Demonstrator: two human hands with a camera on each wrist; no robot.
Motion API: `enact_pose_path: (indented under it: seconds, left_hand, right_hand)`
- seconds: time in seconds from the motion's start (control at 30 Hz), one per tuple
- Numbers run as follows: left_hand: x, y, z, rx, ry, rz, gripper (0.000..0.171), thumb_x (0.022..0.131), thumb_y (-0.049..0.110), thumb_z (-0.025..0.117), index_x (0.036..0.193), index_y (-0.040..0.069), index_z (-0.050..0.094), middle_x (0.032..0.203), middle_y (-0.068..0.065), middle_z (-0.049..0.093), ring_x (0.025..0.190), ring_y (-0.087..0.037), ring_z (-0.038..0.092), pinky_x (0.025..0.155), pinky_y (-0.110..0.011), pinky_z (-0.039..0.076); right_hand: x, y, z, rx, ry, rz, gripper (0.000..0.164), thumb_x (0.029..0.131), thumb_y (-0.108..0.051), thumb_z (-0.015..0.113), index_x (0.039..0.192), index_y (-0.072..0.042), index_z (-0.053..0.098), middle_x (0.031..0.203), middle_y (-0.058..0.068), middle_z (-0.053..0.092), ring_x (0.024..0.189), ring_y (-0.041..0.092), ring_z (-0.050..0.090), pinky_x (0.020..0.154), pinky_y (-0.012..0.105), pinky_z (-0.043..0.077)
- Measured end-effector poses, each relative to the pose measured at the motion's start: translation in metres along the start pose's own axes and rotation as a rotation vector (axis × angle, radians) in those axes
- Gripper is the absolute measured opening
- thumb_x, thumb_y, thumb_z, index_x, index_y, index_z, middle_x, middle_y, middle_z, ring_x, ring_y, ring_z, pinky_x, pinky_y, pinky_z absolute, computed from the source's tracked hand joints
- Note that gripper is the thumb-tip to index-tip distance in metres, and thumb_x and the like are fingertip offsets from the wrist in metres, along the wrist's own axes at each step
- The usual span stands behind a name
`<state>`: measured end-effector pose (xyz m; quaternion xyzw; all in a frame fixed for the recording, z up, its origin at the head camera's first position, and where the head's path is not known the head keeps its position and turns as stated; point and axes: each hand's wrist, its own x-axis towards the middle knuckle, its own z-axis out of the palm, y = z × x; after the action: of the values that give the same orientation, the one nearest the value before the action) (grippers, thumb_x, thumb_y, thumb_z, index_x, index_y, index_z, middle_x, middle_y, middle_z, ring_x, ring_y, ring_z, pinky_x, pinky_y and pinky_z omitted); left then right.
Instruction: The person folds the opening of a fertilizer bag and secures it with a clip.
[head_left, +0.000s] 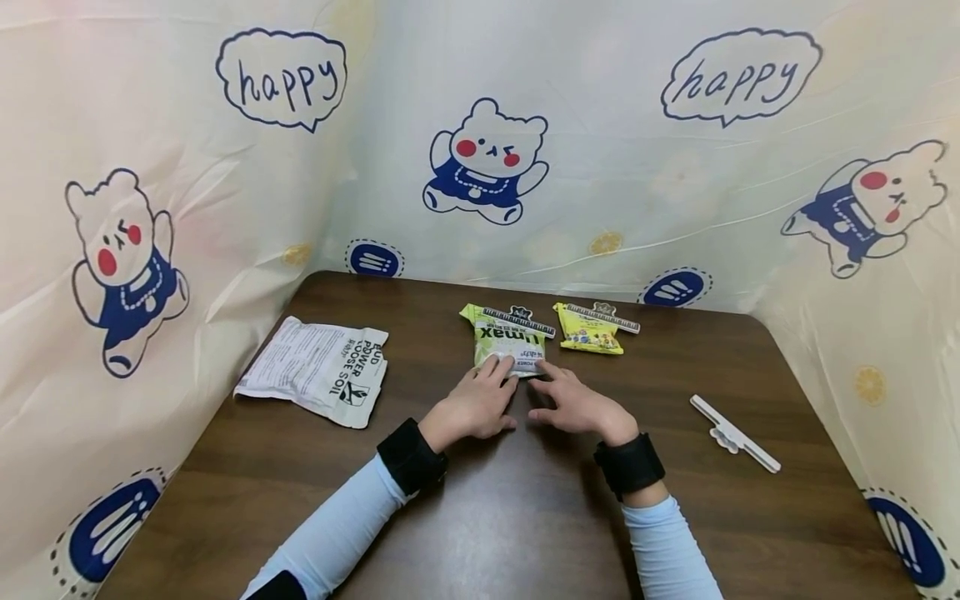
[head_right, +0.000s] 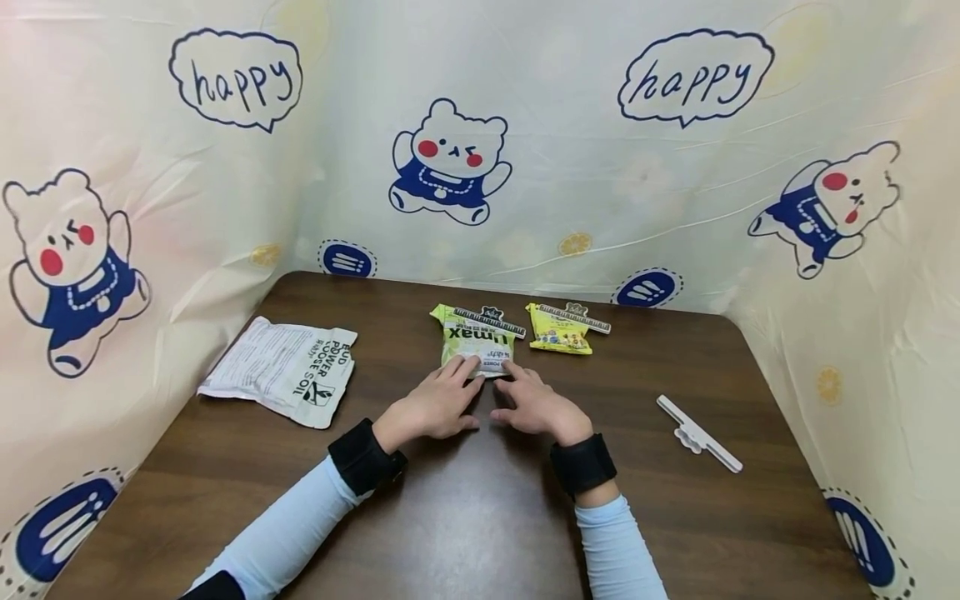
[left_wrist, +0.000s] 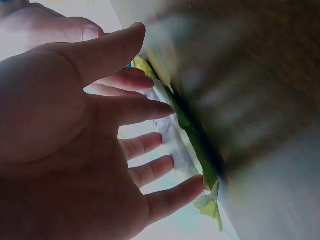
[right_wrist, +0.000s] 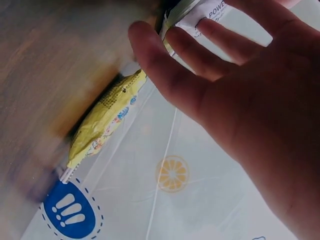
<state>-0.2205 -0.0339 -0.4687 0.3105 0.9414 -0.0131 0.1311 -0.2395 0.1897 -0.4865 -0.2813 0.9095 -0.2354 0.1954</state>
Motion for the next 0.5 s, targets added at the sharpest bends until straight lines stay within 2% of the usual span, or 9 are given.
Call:
enact_pose_path:
  seconds: [0.13,0.17,0.2,0.23,0.3,0.37,0.43,0.47,0.5]
  left_hand:
    - [0.002,-0.001,-0.001,-0.004,0.01,-0.014,0.079,0.104,0.055,0.061,0.162,0.006,0.039,0.173,-0.015,0.012,0.157,-0.035,0.013,0.118,-0.051,0.033]
    - [0.003,-0.001,-0.002,-0.008,0.019,-0.017,0.078,0.104,0.055,0.061,0.162,0.006,0.04,0.173,-0.015,0.013,0.157,-0.035,0.014,0.118,-0.051,0.033]
    - [0.003,0.0,-0.003,-0.013,0.029,-0.019,0.078,0.104,0.055,0.061,0.161,0.006,0.041,0.172,-0.015,0.014,0.157,-0.035,0.014,0.118,-0.051,0.033]
    - [0.004,0.0,-0.004,-0.018,0.033,-0.021,0.077,0.105,0.055,0.06,0.161,0.006,0.041,0.172,-0.014,0.014,0.157,-0.035,0.014,0.119,-0.051,0.033]
    - [0.005,0.0,-0.006,-0.032,0.033,-0.027,0.077,0.105,0.055,0.059,0.161,0.006,0.042,0.172,-0.014,0.013,0.157,-0.035,0.013,0.119,-0.052,0.032]
    - [0.006,0.001,-0.007,-0.048,0.023,-0.036,0.077,0.105,0.055,0.059,0.161,0.006,0.041,0.173,-0.013,0.012,0.158,-0.035,0.012,0.12,-0.053,0.03]
    - [0.007,0.001,-0.007,-0.052,0.015,-0.044,0.078,0.105,0.055,0.059,0.161,0.006,0.041,0.173,-0.013,0.012,0.158,-0.035,0.012,0.12,-0.054,0.03]
    - [0.008,0.0,-0.006,-0.052,0.013,-0.047,0.078,0.105,0.055,0.059,0.161,0.005,0.041,0.172,-0.013,0.012,0.158,-0.035,0.012,0.12,-0.054,0.03]
    - [0.009,0.0,-0.006,-0.052,0.013,-0.049,0.078,0.105,0.055,0.059,0.161,0.005,0.041,0.172,-0.013,0.012,0.158,-0.035,0.012,0.119,-0.054,0.03]
  right_hand:
    - [0.024,0.065,0.026,0.06,-0.011,-0.08,0.081,0.102,-0.061,0.06,0.164,-0.013,0.039,0.176,0.014,0.004,0.158,0.038,0.014,0.12,0.058,0.027]
    - [0.026,0.076,0.027,0.07,-0.008,-0.081,0.081,0.102,-0.062,0.059,0.165,-0.016,0.037,0.176,0.013,0.002,0.159,0.037,0.014,0.12,0.056,0.028]
    - [0.024,0.077,0.024,0.081,-0.008,-0.064,0.081,0.102,-0.062,0.059,0.166,-0.018,0.035,0.176,0.014,0.001,0.158,0.037,0.015,0.119,0.056,0.029]
    - [0.02,0.072,0.018,0.085,-0.011,-0.044,0.079,0.103,-0.059,0.059,0.166,-0.018,0.034,0.175,0.017,0.001,0.157,0.04,0.017,0.118,0.057,0.031]
    - [0.004,0.048,0.0,0.085,-0.019,0.006,0.073,0.106,-0.047,0.062,0.165,-0.013,0.037,0.172,0.027,0.008,0.154,0.046,0.025,0.115,0.06,0.034]
    - [-0.014,0.019,-0.017,0.071,-0.033,0.065,0.068,0.107,-0.041,0.063,0.162,-0.007,0.042,0.167,0.033,0.021,0.15,0.05,0.031,0.114,0.062,0.035]
    - [-0.026,-0.004,-0.028,0.055,-0.06,0.092,0.063,0.106,-0.037,0.064,0.157,-0.001,0.047,0.16,0.034,0.036,0.145,0.05,0.04,0.112,0.062,0.037]
    - [-0.027,-0.007,-0.03,0.051,-0.072,0.107,0.062,0.106,-0.036,0.064,0.155,0.0,0.049,0.157,0.032,0.042,0.143,0.048,0.043,0.112,0.061,0.038]
    - [-0.026,-0.002,-0.027,0.029,-0.077,0.096,0.062,0.106,-0.038,0.063,0.154,0.0,0.051,0.153,0.03,0.048,0.141,0.045,0.047,0.11,0.059,0.04]
